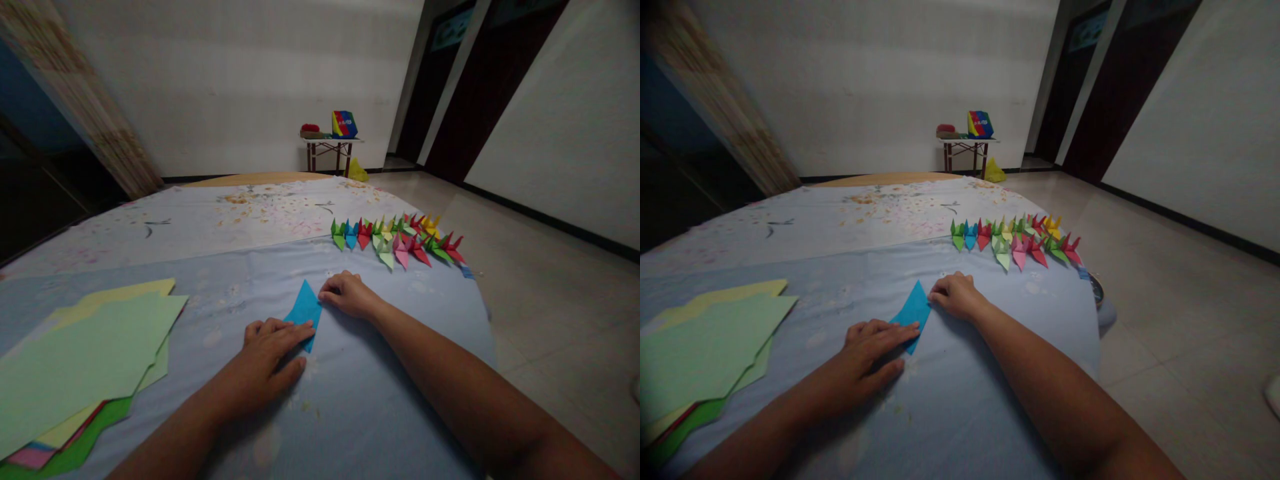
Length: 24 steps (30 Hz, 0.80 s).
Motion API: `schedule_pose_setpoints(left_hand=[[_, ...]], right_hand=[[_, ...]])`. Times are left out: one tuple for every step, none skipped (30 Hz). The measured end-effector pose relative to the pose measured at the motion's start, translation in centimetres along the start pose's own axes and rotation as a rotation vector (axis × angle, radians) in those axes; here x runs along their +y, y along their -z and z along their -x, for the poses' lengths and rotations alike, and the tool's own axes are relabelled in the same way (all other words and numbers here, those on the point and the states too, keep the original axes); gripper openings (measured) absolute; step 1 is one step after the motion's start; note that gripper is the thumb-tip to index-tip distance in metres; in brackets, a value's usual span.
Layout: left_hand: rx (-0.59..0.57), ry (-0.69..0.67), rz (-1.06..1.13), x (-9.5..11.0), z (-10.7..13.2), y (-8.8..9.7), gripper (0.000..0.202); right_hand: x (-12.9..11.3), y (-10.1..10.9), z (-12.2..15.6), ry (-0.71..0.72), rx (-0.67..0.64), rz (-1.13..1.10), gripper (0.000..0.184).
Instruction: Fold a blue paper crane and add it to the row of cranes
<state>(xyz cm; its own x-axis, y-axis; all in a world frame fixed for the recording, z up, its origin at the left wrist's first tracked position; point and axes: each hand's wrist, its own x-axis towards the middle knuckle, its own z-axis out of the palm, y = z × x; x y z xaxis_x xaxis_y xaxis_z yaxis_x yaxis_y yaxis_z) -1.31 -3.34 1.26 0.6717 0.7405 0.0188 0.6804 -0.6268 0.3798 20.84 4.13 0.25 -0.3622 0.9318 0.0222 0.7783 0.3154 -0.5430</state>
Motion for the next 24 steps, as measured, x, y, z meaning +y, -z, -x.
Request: schedule_pose_setpoints(left_hand=[[0.002, 0.020, 0.003, 0.0, 0.0, 0.0, 0.047], [-0.001, 0.039, 0.005, -0.1, 0.0, 0.0, 0.048], [-0.005, 0.051, 0.006, -0.1, -0.1, 0.0, 0.049], [-0.010, 0.049, 0.006, -0.1, -0.1, 0.1, 0.049], [-0.017, 0.033, 0.006, 0.0, -0.1, 0.2, 0.049], [-0.024, 0.010, 0.002, 0.0, -0.1, 0.3, 0.048], [-0.035, -0.017, -0.006, 0.1, -0.2, 0.4, 0.047], [-0.052, -0.041, -0.017, 0.1, -0.2, 0.6, 0.046], [-0.074, -0.058, -0.031, 0.1, -0.2, 0.8, 0.045], [-0.096, -0.068, -0.047, 0.2, -0.2, 0.9, 0.044], [-0.115, -0.075, -0.061, 0.2, -0.2, 1.1, 0.043], [-0.130, -0.083, -0.072, 0.2, -0.2, 1.2, 0.041], [-0.140, -0.091, -0.080, 0.2, -0.2, 1.3, 0.040], [-0.147, -0.099, -0.085, 0.2, -0.2, 1.4, 0.039], [-0.150, -0.106, -0.087, 0.2, -0.2, 1.6, 0.038], [-0.152, -0.112, -0.086, 0.2, -0.2, 1.7, 0.038], [-0.156, -0.117, -0.082, 0.1, -0.2, 1.8, 0.038], [-0.161, -0.120, -0.074, 0.1, -0.3, 1.9, 0.037], [-0.165, -0.121, -0.058, -0.1, -0.4, 2.0, 0.036], [-0.166, -0.117, -0.034, -0.2, -0.5, 2.0, 0.035], [-0.160, -0.100, -0.003, -0.4, -0.6, 2.0, 0.035], [-0.143, -0.071, 0.030, -0.7, -0.8, 1.9, 0.034], [-0.113, -0.032, 0.057, -0.9, -1.0, 1.8, 0.035], [-0.072, 0.009, 0.072, -1.2, -1.3, 1.6, 0.035]], right_hand=[[0.0, 0.1, 0.2, 0.008, -0.004, -0.002, 0.017], [-0.1, 0.2, 0.3, 0.018, -0.015, 0.002, 0.018], [-0.2, 0.2, 0.4, 0.029, -0.025, 0.014, 0.019], [-0.3, 0.2, 0.5, 0.040, -0.032, 0.031, 0.019], [-0.4, 0.2, 0.6, 0.045, -0.036, 0.048, 0.020], [-0.5, 0.1, 0.6, 0.046, -0.038, 0.063, 0.020], [-0.6, 0.1, 0.6, 0.046, -0.040, 0.071, 0.020], [-0.7, 0.0, 0.6, 0.047, -0.042, 0.071, 0.018], [-0.7, -0.1, 0.5, 0.049, -0.044, 0.067, 0.016], [-0.7, -0.2, 0.5, 0.051, -0.044, 0.063, 0.015], [-0.6, -0.3, 0.4, 0.052, -0.043, 0.059, 0.015], [-0.6, -0.3, 0.3, 0.051, -0.041, 0.056, 0.015], [-0.5, -0.4, 0.3, 0.048, -0.040, 0.054, 0.015], [-0.4, -0.5, 0.2, 0.044, -0.039, 0.051, 0.015], [-0.3, -0.5, 0.2, 0.043, -0.038, 0.048, 0.016], [-0.2, -0.5, 0.1, 0.044, -0.036, 0.045, 0.016], [-0.2, -0.6, 0.1, 0.046, -0.032, 0.042, 0.016], [-0.2, -0.5, 0.1, 0.049, -0.032, 0.039, 0.016], [-0.2, -0.5, 0.1, 0.051, -0.032, 0.038, 0.016], [-0.2, -0.5, 0.2, 0.053, -0.034, 0.038, 0.016], [-0.3, -0.5, 0.2, 0.055, -0.037, 0.038, 0.016], [-0.3, -0.4, 0.2, 0.058, -0.039, 0.038, 0.016], [-0.3, -0.4, 0.3, 0.063, -0.038, 0.038, 0.015], [-0.3, -0.4, 0.3, 0.070, -0.035, 0.041, 0.015]])
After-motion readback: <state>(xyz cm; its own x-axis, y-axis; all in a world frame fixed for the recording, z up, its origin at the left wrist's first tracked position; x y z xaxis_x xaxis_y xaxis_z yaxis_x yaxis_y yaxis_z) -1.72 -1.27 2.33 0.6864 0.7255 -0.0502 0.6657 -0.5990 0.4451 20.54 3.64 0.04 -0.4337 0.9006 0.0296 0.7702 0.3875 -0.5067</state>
